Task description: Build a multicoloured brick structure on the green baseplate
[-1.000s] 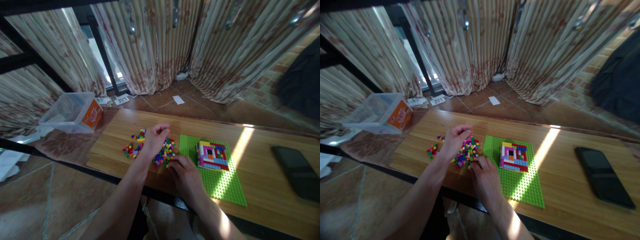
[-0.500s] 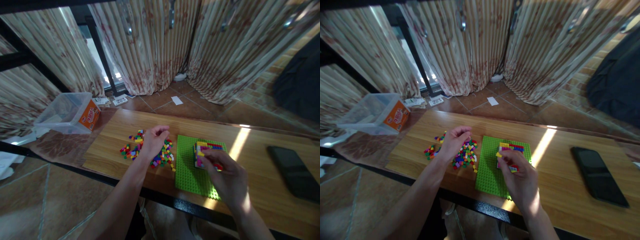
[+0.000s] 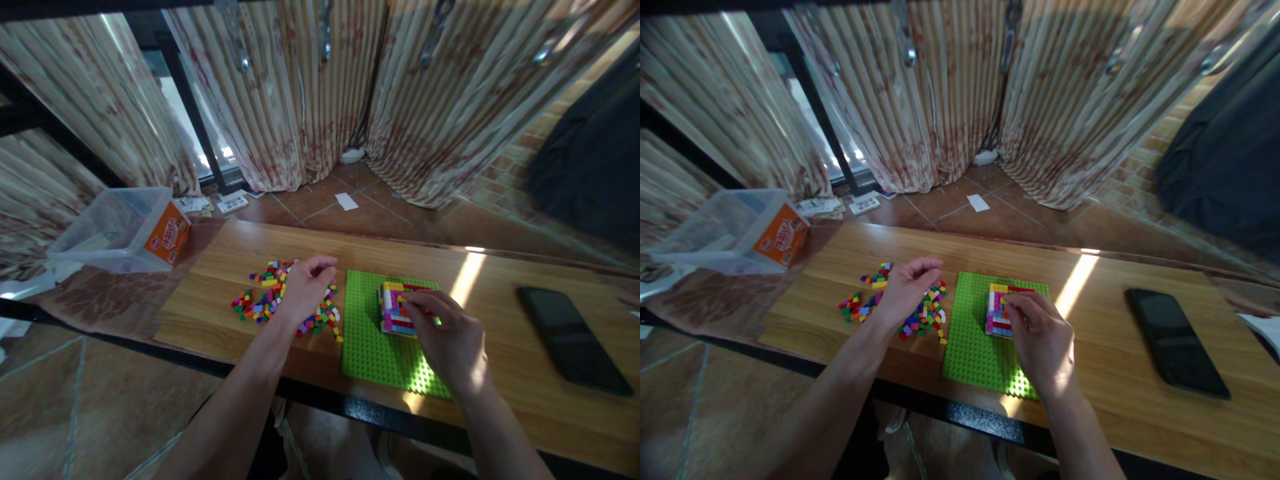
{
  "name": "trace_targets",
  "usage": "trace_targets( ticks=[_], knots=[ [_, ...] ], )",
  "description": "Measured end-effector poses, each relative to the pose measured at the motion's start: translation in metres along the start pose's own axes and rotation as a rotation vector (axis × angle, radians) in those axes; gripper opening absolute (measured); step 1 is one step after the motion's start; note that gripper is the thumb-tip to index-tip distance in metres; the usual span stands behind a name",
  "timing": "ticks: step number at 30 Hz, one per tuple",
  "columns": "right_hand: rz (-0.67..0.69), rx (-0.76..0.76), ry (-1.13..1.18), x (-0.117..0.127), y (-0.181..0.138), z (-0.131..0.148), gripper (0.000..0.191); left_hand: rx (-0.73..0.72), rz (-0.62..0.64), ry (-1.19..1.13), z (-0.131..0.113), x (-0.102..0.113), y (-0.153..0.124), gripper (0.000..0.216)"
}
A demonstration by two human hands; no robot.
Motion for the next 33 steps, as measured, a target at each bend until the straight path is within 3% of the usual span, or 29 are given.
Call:
trace_targets(
  ticks=[8, 20, 33],
  knots=[
    [0.01, -0.06, -0.003, -0.0016, 0.0038, 0.0002, 0.015, 0.0, 0.013, 0.057, -0.0024, -0.0003, -0.0009, 0.019],
    [0.03, 0.013, -0.15, 0.0023, 0.004, -0.0034, 0.018, -0.008, 0.027, 0.108, 0.0005, -0.0001, 0.0004, 0.018],
    [0.024, -0.041, -0.036, -0.0006, 0.0019, 0.0013, 0.016, 0.005, 0.046, 0.121, -0.0031, -0.0021, -0.0003, 0.018]
  ],
)
Point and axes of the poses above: each hand's wrist, its own y-axis towards the middle knuckle, its own x-axis out of the back of the hand, z = x × y, the point moved 1 cm from there along y, towards the middle knuckle, and after that the axes turned 13 degrees about z, right-handed, at the moved point
